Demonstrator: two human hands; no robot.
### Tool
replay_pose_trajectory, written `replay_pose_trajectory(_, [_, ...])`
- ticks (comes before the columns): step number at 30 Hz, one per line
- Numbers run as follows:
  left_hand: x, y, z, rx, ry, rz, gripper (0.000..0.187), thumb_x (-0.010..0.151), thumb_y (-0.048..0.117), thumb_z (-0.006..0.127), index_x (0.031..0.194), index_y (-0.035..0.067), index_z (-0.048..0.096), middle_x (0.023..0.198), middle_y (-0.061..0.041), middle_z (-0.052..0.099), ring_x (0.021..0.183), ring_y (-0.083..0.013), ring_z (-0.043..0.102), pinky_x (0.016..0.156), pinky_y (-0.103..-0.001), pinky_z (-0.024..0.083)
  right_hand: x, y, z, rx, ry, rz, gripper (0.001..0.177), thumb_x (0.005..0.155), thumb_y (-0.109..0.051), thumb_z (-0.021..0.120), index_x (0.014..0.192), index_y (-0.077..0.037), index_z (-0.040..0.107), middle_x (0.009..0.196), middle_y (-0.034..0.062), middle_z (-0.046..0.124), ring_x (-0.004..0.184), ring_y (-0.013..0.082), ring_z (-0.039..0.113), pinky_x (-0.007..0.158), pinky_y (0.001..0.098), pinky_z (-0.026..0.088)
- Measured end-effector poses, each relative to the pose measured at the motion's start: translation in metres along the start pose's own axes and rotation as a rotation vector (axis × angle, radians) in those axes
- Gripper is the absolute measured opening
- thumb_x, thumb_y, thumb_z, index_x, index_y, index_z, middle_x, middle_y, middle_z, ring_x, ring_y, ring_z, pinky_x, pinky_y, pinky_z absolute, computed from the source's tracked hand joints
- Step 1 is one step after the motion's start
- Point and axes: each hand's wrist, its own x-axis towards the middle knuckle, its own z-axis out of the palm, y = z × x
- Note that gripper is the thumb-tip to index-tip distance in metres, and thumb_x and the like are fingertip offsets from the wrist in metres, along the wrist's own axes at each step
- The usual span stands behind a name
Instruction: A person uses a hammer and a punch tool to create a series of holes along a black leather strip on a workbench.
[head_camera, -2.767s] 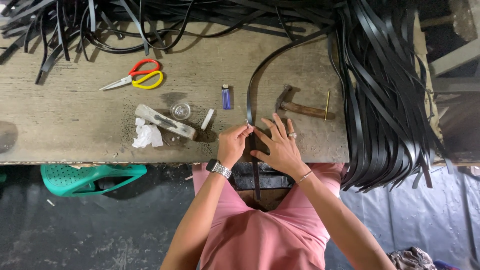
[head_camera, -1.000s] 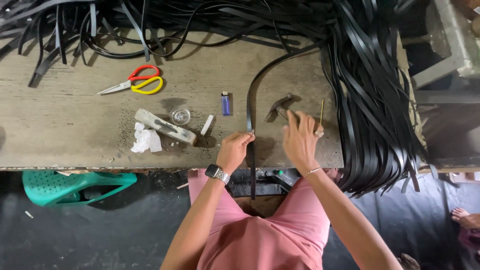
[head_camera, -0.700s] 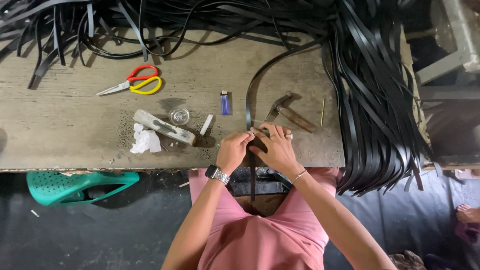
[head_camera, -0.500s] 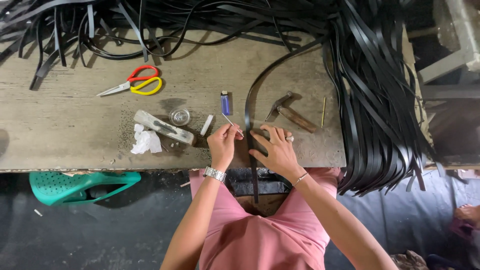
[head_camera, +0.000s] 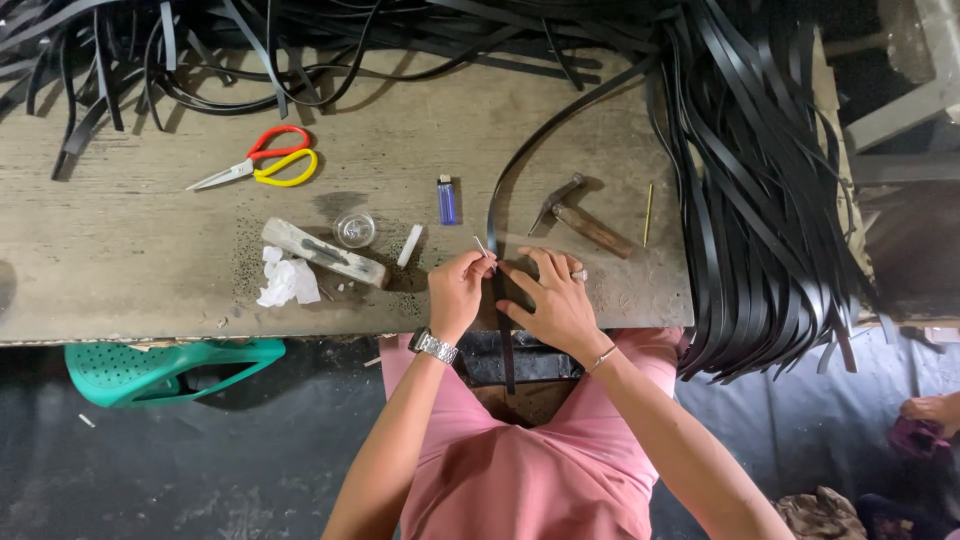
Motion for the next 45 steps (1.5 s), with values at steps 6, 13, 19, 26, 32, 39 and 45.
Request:
replay_pose_trajectory(6, [-0.001, -0.004, 0.003, 0.042, -0.003, 0.020, 0.010, 0.096, 0.012, 0.073, 0.089, 0.017, 0.078, 0.075, 0.000, 0.078, 0.068, -0.0175, 0.076, 0.069, -0.030, 0.060, 0.000, -0.003, -0.004, -0.001, -0.026, 0.024, 0.050, 0.090, -0.058, 0.065, 0.122, -0.020, 0.069, 0.139, 0.0066, 0.046, 0.133, 0.0295, 0.042, 0.082, 0.0555, 0.058])
replay_pose_trajectory(13, [-0.003, -0.009, 0.005, 0.121, 0.031, 0.149, 0.011, 0.093, 0.007, 0.075, 0.089, 0.017, 0.077, 0.074, -0.003, 0.076, 0.069, -0.0230, 0.074, 0.071, -0.033, 0.059, 0.000, -0.002, -0.004, -0.001, -0.007, 0.011, 0.048, 0.090, -0.057, 0.065, 0.121, -0.020, 0.070, 0.137, 0.0067, 0.047, 0.131, 0.0295, 0.043, 0.078, 0.0546, 0.060])
replay_pose_trajectory(19, [-0.008, -0.027, 0.015, 0.221, 0.054, 0.289, 0.011, 0.093, 0.007, 0.075, 0.089, 0.016, 0.076, 0.079, 0.001, 0.077, 0.071, -0.0205, 0.074, 0.071, -0.029, 0.059, 0.001, 0.009, 0.012, -0.014, 0.026, 0.008, 0.054, 0.091, -0.059, 0.063, 0.132, -0.025, 0.063, 0.141, 0.0053, 0.046, 0.134, 0.0290, 0.042, 0.079, 0.0580, 0.060])
replay_pose_trajectory(26, [-0.013, -0.024, 0.016, 0.271, 0.043, 0.371, 0.011, 0.093, 0.004, 0.072, 0.088, 0.014, 0.075, 0.076, -0.002, 0.074, 0.071, -0.0245, 0.072, 0.069, -0.032, 0.060, 0.010, 0.063, -0.006, -0.434, 0.231, 0.333, 0.054, 0.097, -0.033, 0.064, 0.144, -0.008, 0.056, 0.130, 0.0111, 0.056, 0.120, 0.0283, 0.049, 0.102, 0.0509, 0.029])
replay_pose_trajectory(32, [-0.010, -0.011, 0.010, 0.214, 0.027, 0.387, 0.011, 0.093, -0.001, 0.070, 0.089, 0.008, 0.074, 0.076, -0.006, 0.073, 0.072, -0.0279, 0.072, 0.067, -0.034, 0.060, 0.014, 0.076, -0.029, -0.168, 0.129, 0.363, 0.043, 0.105, -0.042, 0.054, 0.123, -0.004, 0.062, 0.096, 0.0126, 0.062, 0.088, 0.0323, 0.066, 0.068, 0.0451, 0.050])
replay_pose_trajectory(39, [-0.013, -0.037, 0.016, 0.275, -0.010, 0.374, 0.007, 0.097, 0.009, 0.070, 0.093, 0.012, 0.074, 0.074, -0.004, 0.069, 0.073, -0.0262, 0.072, 0.066, -0.033, 0.059, -0.021, 0.021, -0.046, 0.280, 0.073, 0.379, 0.033, 0.094, -0.051, 0.065, 0.111, -0.023, 0.057, 0.066, 0.0129, 0.064, 0.063, 0.0391, 0.069, 0.056, 0.0478, 0.049])
replay_pose_trajectory(45, [-0.013, -0.028, 0.012, 0.277, -0.052, 0.337, 0.009, 0.097, 0.005, 0.068, 0.092, 0.010, 0.074, 0.073, -0.007, 0.067, 0.068, -0.0267, 0.070, 0.063, -0.033, 0.058, -0.019, -0.023, -0.097, 0.254, 0.116, 0.270, 0.033, 0.097, -0.048, 0.063, 0.103, -0.017, 0.058, 0.059, 0.0160, 0.062, 0.062, 0.0426, 0.069, 0.054, 0.0455, 0.053])
